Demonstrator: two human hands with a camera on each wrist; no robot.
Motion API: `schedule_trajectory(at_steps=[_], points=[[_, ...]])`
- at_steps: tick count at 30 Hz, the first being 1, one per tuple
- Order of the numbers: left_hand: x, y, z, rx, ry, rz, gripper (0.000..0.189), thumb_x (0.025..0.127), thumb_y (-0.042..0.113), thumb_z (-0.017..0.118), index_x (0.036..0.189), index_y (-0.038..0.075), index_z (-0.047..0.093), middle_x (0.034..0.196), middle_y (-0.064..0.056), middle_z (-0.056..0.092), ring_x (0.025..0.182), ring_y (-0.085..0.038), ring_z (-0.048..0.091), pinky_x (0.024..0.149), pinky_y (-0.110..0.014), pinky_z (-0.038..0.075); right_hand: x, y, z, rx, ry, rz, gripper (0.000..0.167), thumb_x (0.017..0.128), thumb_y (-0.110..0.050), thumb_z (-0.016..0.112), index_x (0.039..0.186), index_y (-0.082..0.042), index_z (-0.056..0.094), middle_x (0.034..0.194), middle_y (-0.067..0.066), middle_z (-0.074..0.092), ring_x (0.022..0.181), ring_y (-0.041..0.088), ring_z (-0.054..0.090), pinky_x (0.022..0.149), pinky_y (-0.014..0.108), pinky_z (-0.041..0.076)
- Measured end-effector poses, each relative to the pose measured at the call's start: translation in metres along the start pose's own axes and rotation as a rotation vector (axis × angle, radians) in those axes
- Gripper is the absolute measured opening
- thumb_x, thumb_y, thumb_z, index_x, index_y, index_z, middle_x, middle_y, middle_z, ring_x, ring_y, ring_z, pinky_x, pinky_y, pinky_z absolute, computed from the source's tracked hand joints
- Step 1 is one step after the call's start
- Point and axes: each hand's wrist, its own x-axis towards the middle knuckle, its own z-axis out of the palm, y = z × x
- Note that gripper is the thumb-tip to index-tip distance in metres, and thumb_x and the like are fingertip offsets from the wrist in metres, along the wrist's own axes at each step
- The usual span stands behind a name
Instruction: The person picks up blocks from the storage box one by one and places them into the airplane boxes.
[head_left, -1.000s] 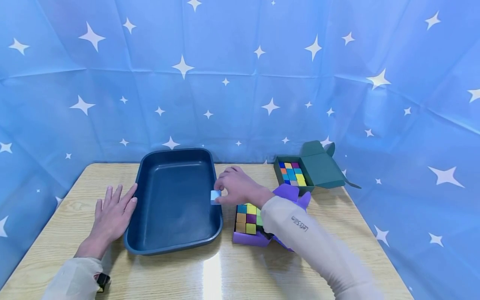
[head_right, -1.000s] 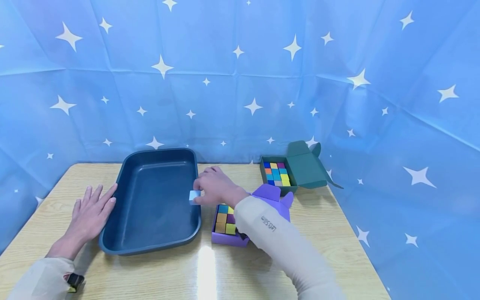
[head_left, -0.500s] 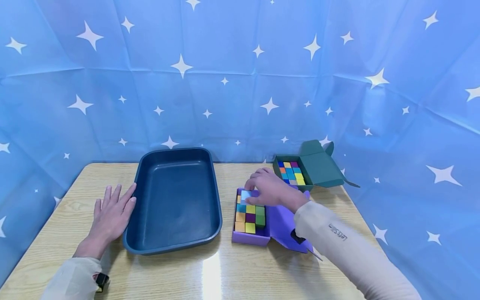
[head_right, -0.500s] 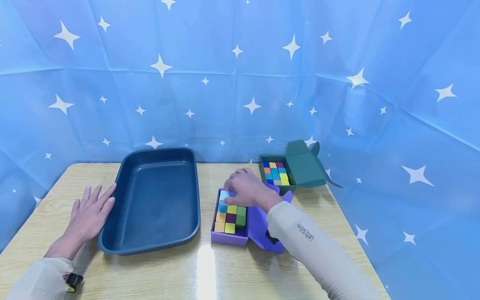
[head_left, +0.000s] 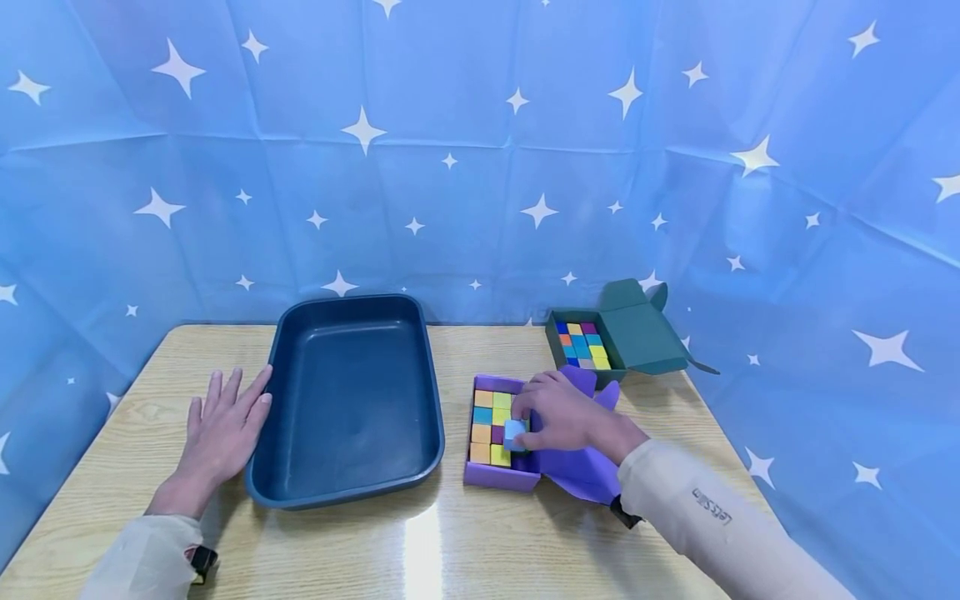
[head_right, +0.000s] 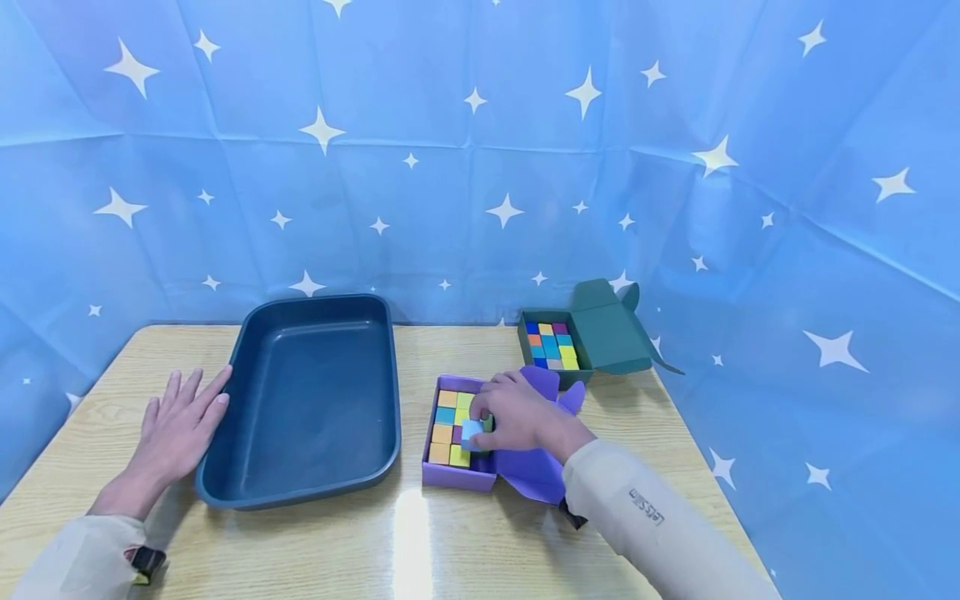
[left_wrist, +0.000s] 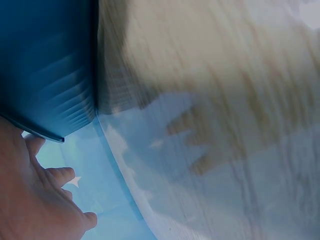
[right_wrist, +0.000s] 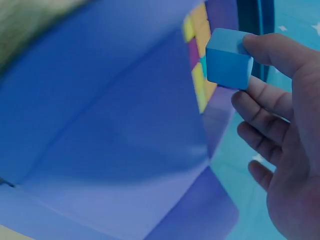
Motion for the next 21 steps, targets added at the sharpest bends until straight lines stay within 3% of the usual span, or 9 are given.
schedule_trajectory(at_steps=[6, 13, 21], points=[[0.001, 0.0, 0.0, 0.002, 0.0, -0.004, 0.057, 0.105, 0.047, 0.017, 0.158, 0.026, 0.013, 0.16, -0.03, 0.007, 0.147, -0.047, -0.017, 0.111, -0.073, -0.011, -0.006, 0.003, 0.009, 0.017, -0.052, 0.043, 0.03, 0.082, -0.049, 0.072, 0.099, -0.025, 0.071, 0.103, -0.013, 0.067, 0.12, 0.018, 0.053, 0.109, 0.049, 0.031], [0.001, 0.001, -0.001, 0.011, 0.0, -0.004, 0.057, 0.105, 0.047, 0.017, 0.158, 0.024, 0.014, 0.16, -0.03, 0.007, 0.148, -0.048, -0.016, 0.111, -0.073, -0.01, -0.008, 0.004, 0.012, 0.04, -0.072, 0.045, 0.026, 0.079, -0.049, 0.075, 0.095, -0.028, 0.071, 0.092, -0.018, 0.063, 0.105, 0.012, 0.052, 0.107, 0.044, 0.032], [0.002, 0.001, 0.0, 0.015, 0.005, 0.001, 0.056, 0.106, 0.046, 0.017, 0.158, 0.025, 0.014, 0.16, -0.031, 0.009, 0.148, -0.048, -0.014, 0.11, -0.074, -0.009, -0.006, 0.005, 0.017, -0.017, -0.069, 0.011, 0.026, 0.079, -0.048, 0.076, 0.094, -0.026, 0.071, 0.09, -0.017, 0.064, 0.104, 0.013, 0.054, 0.111, 0.046, 0.031]])
